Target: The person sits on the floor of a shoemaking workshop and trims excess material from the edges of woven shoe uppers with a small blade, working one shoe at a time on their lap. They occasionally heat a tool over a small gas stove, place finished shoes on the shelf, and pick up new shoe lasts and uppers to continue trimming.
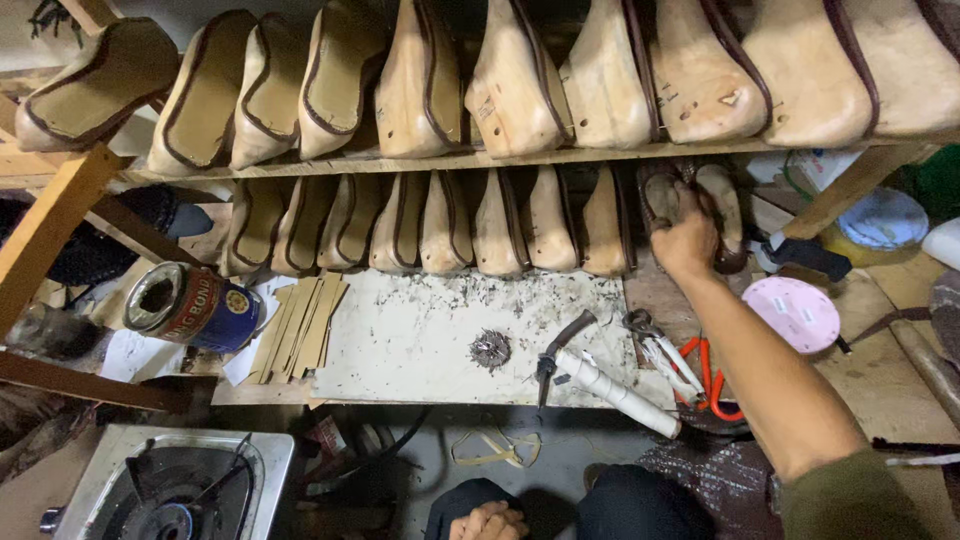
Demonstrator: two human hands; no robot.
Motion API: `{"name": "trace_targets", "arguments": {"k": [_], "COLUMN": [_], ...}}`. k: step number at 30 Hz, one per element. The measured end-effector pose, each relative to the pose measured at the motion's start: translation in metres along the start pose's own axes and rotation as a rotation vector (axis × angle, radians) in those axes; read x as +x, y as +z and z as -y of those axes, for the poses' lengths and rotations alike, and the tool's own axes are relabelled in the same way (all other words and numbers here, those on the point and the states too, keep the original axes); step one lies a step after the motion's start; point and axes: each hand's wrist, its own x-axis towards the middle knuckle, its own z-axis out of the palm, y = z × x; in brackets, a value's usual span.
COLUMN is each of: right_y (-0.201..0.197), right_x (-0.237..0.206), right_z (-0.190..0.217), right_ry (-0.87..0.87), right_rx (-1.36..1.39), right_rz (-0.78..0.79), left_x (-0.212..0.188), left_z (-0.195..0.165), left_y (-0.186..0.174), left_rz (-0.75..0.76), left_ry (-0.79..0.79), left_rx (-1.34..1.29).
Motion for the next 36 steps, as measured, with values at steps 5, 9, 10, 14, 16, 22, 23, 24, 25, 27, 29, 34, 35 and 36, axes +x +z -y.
{"name": "trace_targets", "arguments": {"k": [5,9,10,14,16,22,23,24,25,27,29,34,35,36], "right_y": [0.022,0.035,0.035,0.021,0.004,-0.099,-0.12,-0.145,-0.168,-0.213,-0.243,-0.287,-0.295,-0.303], "right_x": [-0.023,-0.043,-0.047,-0.062,-0.075,-0.183,-0.213,-0.246,-0.28,-0.355,-0.425,-0.558,-0.574,-0.584], "right_z": [0.036,0.065,0.07,0.081,0.08,0.051,0.043,0.035,0.025,0.007,-0.006,-0.025,-0.028,-0.03], "right_ry": [-0.224,0.165,0.265,0.433,0.368,0.382,0.483,0.439,0.402,0.451,0.76,0.505,0.527,0.546], "right_rx": [0.083,0.024,0.028,0.236,0.343,0.744,0.879,0.94,0.995,0.97,1.248,1.024,0.981,0.935], "right_rz": [0.149,0.353,0.404,0.372,0.251,0.232,0.26,0.315,0.359,0.587,0.835,1.003,0.942,0.886], "left_x": [-0.002,-0.02,-0.027,-0.05,-0.057,-0.093,-0.1,-0.111,-0.122,-0.152,-0.183,-0.271,-0.285,-0.296], "left_z": [0.021,0.023,0.022,0.014,0.008,-0.041,-0.052,-0.068,-0.081,-0.11,-0.125,-0.145,-0.152,-0.158], "left_y": [0.004,-0.008,-0.013,-0.043,-0.057,-0.092,-0.093,-0.096,-0.097,-0.103,-0.105,-0.115,-0.117,-0.118], "left_rz": [0.119,0.129,0.133,0.166,0.153,0.137,0.112,0.096,0.16,0.222,0.108,0.198,0.264,0.302], "left_ry": [0.028,-0.001,-0.02,-0.03,0.01,-0.175,-0.223,-0.268,-0.345,-0.614,-0.875,-1.047,-1.048,-1.07], "left_rx": [-0.015,-0.091,-0.116,-0.236,-0.287,-0.358,-0.374,-0.396,-0.373,-0.631,-1.061,-1.185,-1.086,-1.015]}}
